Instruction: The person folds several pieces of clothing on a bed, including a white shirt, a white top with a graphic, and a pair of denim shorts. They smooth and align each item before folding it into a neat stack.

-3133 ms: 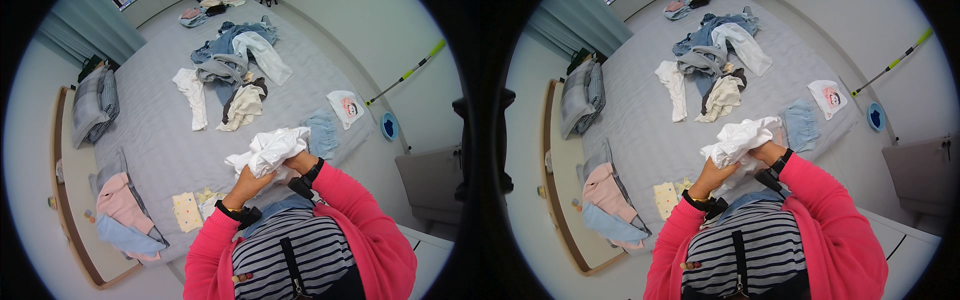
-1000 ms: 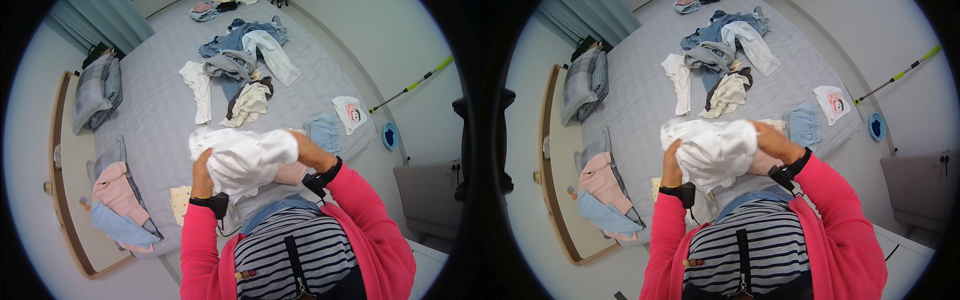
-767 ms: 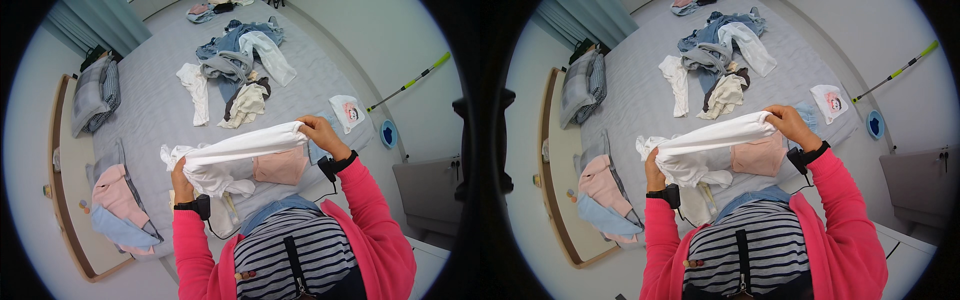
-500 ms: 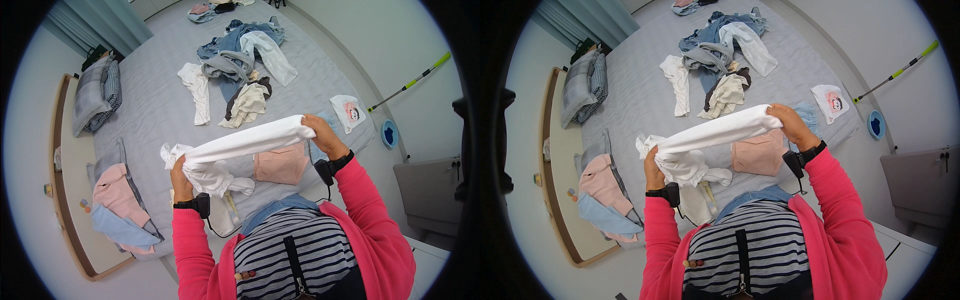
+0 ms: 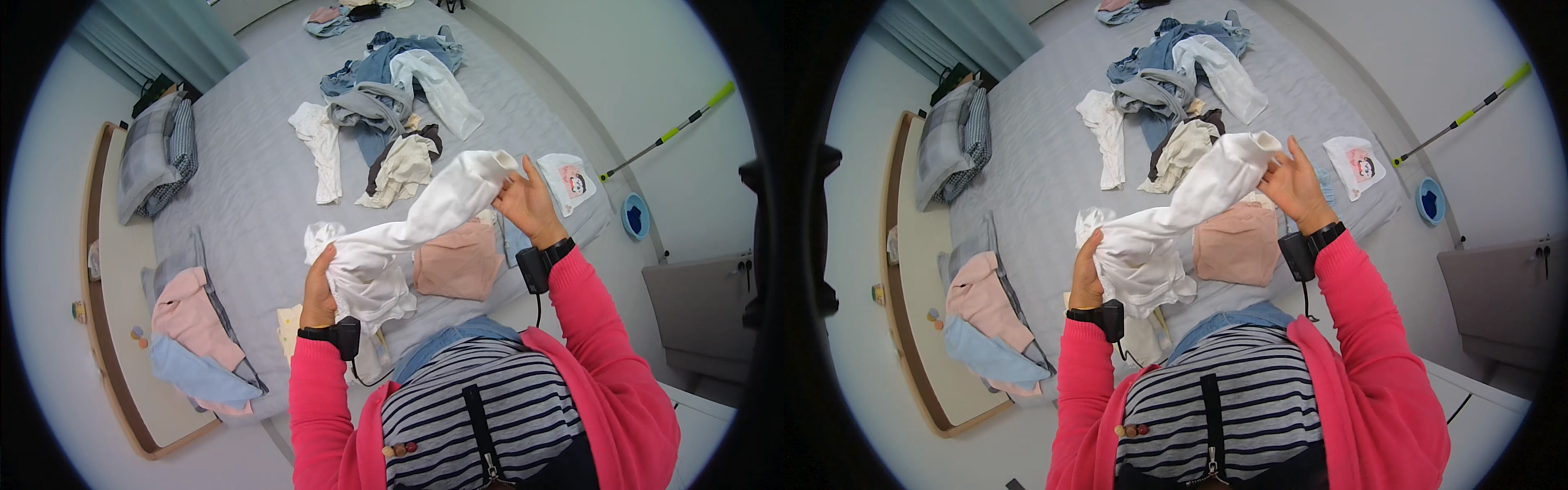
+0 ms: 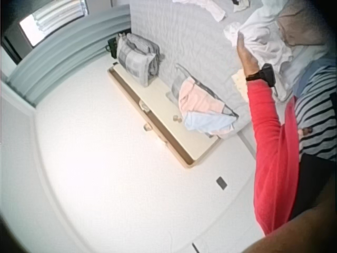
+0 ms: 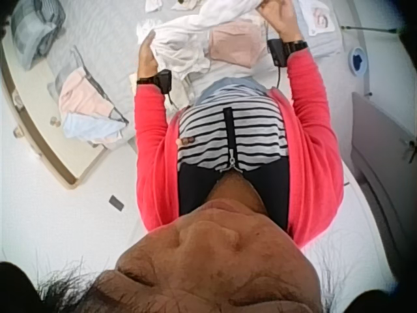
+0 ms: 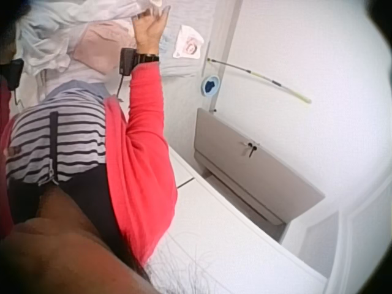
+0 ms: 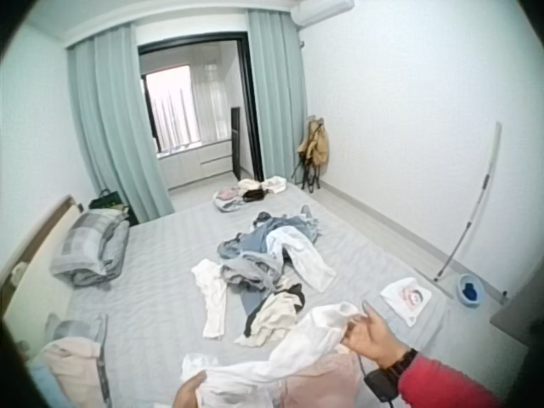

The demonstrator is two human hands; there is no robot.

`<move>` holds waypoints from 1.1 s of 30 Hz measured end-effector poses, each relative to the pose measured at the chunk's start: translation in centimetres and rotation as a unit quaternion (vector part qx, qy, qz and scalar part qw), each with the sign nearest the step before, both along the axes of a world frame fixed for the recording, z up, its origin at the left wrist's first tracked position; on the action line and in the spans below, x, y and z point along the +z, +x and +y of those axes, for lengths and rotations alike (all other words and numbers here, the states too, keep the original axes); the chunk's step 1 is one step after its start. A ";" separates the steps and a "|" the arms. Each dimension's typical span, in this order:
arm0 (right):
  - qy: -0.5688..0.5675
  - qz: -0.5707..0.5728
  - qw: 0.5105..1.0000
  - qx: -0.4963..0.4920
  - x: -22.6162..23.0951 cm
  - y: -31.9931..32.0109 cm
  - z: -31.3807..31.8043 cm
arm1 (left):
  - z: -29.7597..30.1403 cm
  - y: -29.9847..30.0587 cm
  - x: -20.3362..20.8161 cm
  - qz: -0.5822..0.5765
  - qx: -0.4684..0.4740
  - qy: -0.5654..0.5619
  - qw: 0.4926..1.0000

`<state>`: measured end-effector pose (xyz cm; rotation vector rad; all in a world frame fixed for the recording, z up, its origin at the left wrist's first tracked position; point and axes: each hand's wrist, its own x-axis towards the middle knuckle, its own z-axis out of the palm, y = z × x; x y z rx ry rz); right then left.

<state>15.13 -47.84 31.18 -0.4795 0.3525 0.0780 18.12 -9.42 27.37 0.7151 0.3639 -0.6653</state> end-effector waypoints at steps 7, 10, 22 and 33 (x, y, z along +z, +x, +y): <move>-0.448 -0.078 0.873 0.176 -4.2 -2.8 6.3 | -4.5 -1.2 4.5 -0.038 -0.057 -0.037 0.997; -0.556 -0.246 0.764 0.213 -4.6 -2.5 10.3 | -6.4 -1.8 5.5 -0.110 -0.109 0.023 0.988; -0.291 -0.105 0.921 0.235 5.5 -0.3 9.7 | -4.8 -2.0 4.9 -0.463 -0.177 0.298 0.816; -0.113 -0.086 0.985 0.097 6.0 0.9 6.8 | -4.7 -3.1 -0.8 -0.101 -0.110 0.121 0.981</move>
